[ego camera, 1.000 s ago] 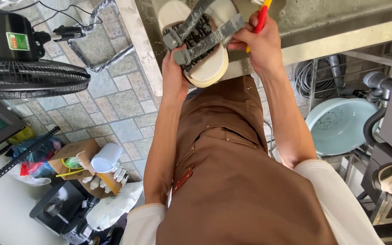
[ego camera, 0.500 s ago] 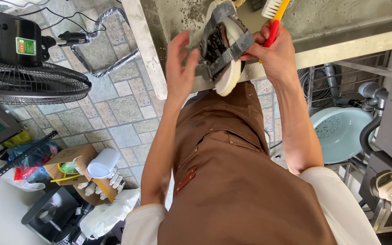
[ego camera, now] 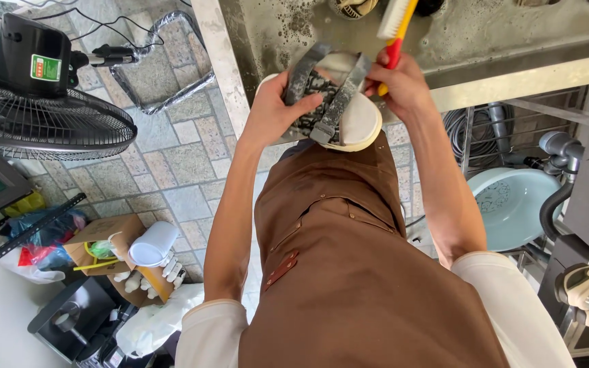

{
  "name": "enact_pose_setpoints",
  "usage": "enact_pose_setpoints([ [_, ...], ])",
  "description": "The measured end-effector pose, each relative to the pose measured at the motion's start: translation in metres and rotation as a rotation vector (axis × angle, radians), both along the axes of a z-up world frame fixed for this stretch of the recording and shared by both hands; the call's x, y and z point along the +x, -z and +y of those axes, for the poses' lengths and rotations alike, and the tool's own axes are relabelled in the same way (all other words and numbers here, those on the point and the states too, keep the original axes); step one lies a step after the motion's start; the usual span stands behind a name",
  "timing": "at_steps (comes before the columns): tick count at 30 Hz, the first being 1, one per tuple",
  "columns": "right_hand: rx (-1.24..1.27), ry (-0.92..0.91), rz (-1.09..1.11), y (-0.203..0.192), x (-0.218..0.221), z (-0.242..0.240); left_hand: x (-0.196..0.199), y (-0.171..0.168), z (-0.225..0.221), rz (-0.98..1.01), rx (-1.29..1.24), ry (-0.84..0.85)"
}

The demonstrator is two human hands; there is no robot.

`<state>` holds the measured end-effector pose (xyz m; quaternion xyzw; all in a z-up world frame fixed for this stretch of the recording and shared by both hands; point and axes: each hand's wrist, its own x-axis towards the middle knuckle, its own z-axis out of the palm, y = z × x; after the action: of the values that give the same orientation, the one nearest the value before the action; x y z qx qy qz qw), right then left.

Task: Cleaning a sandal using a shoe-washing machine and a handheld brush.

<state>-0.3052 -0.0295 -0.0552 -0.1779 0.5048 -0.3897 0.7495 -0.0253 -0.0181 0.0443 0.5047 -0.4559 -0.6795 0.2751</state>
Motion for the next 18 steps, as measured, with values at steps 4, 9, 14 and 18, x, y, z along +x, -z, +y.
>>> enact_pose_setpoints([
  [4,0.085,-0.063,-0.015,0.035,0.011,-0.002,0.003,0.017,0.023,-0.003,-0.023,-0.119],
  [9,0.052,-0.137,0.021,0.037,0.008,-0.011,-0.019,0.006,0.018,-0.052,-0.05,-0.234],
  [14,-0.363,-0.422,0.602,0.072,0.008,0.005,-0.035,0.026,0.017,-0.175,0.0,-0.267],
  [18,-0.537,-0.679,1.096,0.033,-0.015,-0.004,-0.041,0.051,0.024,-0.122,0.001,-0.264],
])
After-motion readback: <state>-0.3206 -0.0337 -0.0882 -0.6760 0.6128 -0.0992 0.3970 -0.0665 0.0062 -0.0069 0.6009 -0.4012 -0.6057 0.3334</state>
